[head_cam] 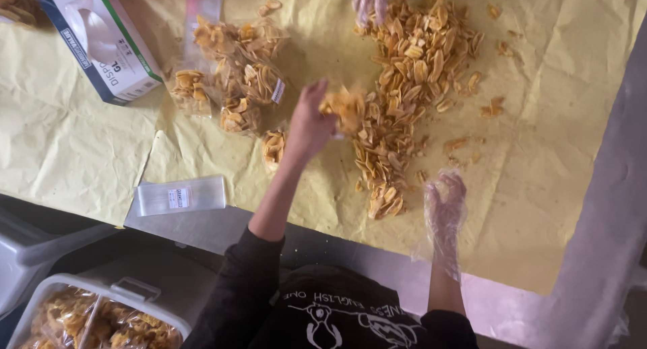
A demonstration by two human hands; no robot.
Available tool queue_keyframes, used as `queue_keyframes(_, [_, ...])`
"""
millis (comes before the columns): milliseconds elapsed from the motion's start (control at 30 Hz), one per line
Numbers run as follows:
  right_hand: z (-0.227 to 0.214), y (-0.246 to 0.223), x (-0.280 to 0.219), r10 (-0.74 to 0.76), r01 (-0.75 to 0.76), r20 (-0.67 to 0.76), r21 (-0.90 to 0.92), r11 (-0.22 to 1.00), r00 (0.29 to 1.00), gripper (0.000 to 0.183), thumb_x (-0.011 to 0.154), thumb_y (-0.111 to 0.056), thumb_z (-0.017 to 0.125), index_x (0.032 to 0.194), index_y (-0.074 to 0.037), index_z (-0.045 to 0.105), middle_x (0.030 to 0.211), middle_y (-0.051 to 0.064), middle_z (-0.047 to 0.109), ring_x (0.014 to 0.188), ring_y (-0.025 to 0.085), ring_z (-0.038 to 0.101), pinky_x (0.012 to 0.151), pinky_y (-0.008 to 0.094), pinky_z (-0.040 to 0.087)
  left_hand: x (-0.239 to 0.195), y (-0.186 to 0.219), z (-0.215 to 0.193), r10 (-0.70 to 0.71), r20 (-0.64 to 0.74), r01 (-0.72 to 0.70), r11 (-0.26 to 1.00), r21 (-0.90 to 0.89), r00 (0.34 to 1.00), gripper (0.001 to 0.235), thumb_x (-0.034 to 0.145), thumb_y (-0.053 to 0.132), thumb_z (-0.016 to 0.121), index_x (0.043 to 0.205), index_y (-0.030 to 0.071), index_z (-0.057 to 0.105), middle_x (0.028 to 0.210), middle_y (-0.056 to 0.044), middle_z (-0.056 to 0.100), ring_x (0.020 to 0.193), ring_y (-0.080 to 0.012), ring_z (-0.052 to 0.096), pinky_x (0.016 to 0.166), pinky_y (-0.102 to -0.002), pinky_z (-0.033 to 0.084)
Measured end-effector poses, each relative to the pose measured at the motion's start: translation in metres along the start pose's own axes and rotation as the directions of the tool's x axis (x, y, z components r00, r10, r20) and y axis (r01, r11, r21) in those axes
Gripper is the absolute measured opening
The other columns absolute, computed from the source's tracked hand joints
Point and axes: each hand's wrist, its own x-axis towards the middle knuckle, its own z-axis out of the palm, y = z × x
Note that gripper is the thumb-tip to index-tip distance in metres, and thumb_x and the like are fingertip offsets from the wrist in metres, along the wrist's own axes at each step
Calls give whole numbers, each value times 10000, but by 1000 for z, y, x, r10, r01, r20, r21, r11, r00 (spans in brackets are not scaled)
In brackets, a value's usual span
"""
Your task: The person scoops dried banana chips from a large pile on a table and places them into small clear plastic bags. They then seal the bags and set them aside. The process is repeated continuously throughout the clip.
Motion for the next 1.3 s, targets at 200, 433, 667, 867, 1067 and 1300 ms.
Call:
queue_keyframes(200, [18, -17, 0, -73, 65, 76, 94, 993, 994, 357, 917, -93, 768, 1233, -55, 607, 1456, 163, 479, 1426, 305, 456, 1205, 418, 372, 75, -5, -53, -240, 2, 182, 733, -655, 971, 666, 872, -63, 556, 1518, -33, 397, 1470, -292, 519, 926, -241, 773, 761, -309, 648])
queue_keyframes(433, [6, -41, -22, -72, 56, 108, 147, 988, 992, 270, 970, -101, 757, 1204, -52, 630, 1265, 133, 608, 1208, 236, 599, 1056, 353, 480, 10, -36, -105, -82, -272, -40, 909, -416, 959, 625, 940, 50, 659, 1534, 101, 473, 982, -199, 733, 700, -175, 560, 560, -279, 437])
queue_keyframes(667, [-12, -23, -76, 278, -373, 250, 576, 727, 927, 662, 906, -131, 739, 1496, -183, 444, 1195, 82, 656, 944, 111, 630, 757, 246, 500, -126, -178, -237, -91, -370, 316, 726, 611, 925, 320, 894, 264, 775, 1183, 137, 728, 1148, -116, 763, 1017, -295, 715, 876, -439, 557])
queue_keyframes(867, [-9, -76, -107, -69, 146, 366, -187, 971, 928, 552, 896, -99, 782, 1394, -36, 552, 1381, 181, 606, 1252, 262, 580, 1039, 375, 451, -156, -278, -243, 70, 322, -323, 386, 864, 944, 589, 601, 244, 853, 1147, 106, 682, 1482, -137, 517, 1385, -304, 478, 1064, -529, 403])
queue_keyframes(1067, [20, -111, -127, 51, -64, 467, 13, 998, 883, 453, 911, -110, 718, 1337, -45, 580, 1387, 178, 606, 1269, 285, 584, 1048, 364, 464, -147, -311, -261, 182, 468, -495, 468, 732, 865, 410, 711, 239, 831, 1059, 93, 670, 1421, -74, 550, 1344, -264, 527, 1133, -502, 403])
queue_keyframes(1300, [33, -156, -144, 63, 11, 535, -133, 991, 843, 412, 901, -94, 723, 1288, -26, 600, 1327, 180, 649, 1222, 284, 631, 1036, 376, 478, -151, -313, -263, 235, 442, -496, 531, 687, 865, 358, 763, 245, 814, 1057, 88, 686, 1391, -68, 592, 1266, -261, 588, 1022, -442, 485])
